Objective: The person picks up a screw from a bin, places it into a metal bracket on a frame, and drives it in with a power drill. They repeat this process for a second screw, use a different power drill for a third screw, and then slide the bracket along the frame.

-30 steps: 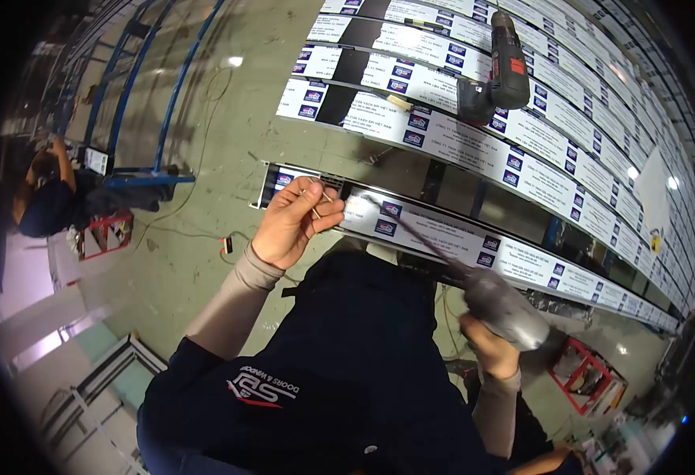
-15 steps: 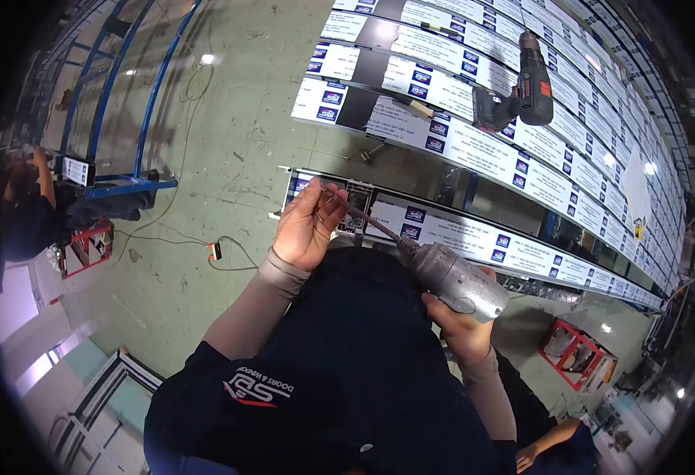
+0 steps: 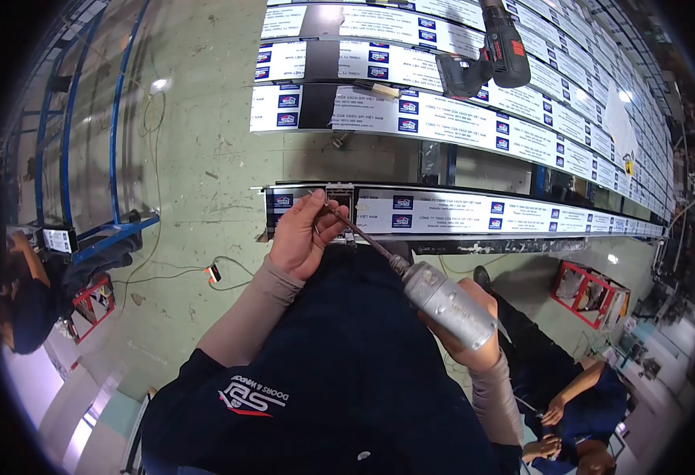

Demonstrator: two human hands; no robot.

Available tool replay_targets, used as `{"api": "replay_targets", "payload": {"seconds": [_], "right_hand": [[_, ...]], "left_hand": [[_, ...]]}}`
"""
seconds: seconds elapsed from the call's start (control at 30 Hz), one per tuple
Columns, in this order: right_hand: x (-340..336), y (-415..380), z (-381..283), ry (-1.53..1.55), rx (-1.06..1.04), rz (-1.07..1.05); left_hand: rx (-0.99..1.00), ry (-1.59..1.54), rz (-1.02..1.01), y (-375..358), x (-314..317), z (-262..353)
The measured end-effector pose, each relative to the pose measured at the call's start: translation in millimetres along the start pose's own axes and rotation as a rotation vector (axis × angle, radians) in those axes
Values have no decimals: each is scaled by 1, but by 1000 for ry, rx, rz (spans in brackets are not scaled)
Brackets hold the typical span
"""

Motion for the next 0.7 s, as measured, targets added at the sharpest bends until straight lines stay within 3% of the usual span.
{"api": "replay_targets", "payload": {"seconds": [0.03,0.1,0.13,0.27,0.4,0.7], "right_hand": [[-4,2,-2,-4,14,0],[-14,5,-10,-178,-162,-138],[-18,7,-26,-144,-50,-137],[-36,26,-63,-286,14,-204],[-43,55,-85,-386,203,-292],[-43,102,-100,-442,196,-397]], "left_hand": [[-81,14,-5,2,-1,-2],[-151,-20,-41,4,-3,-6],[-239,-45,-62,5,-3,-8],[-416,-129,-187,15,-3,-19],[-484,-177,-152,18,3,-18],[-504,-252,-216,37,-12,-23]]}}
Point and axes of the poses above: each hand's wrist, its own y-axis towards the middle knuckle, its own x-axis out of the palm, z = x × y, the point moved 1 cm from there along y, towards the middle knuckle, and after that the axes turned 3 degrees about x, right-handed, at the moved point
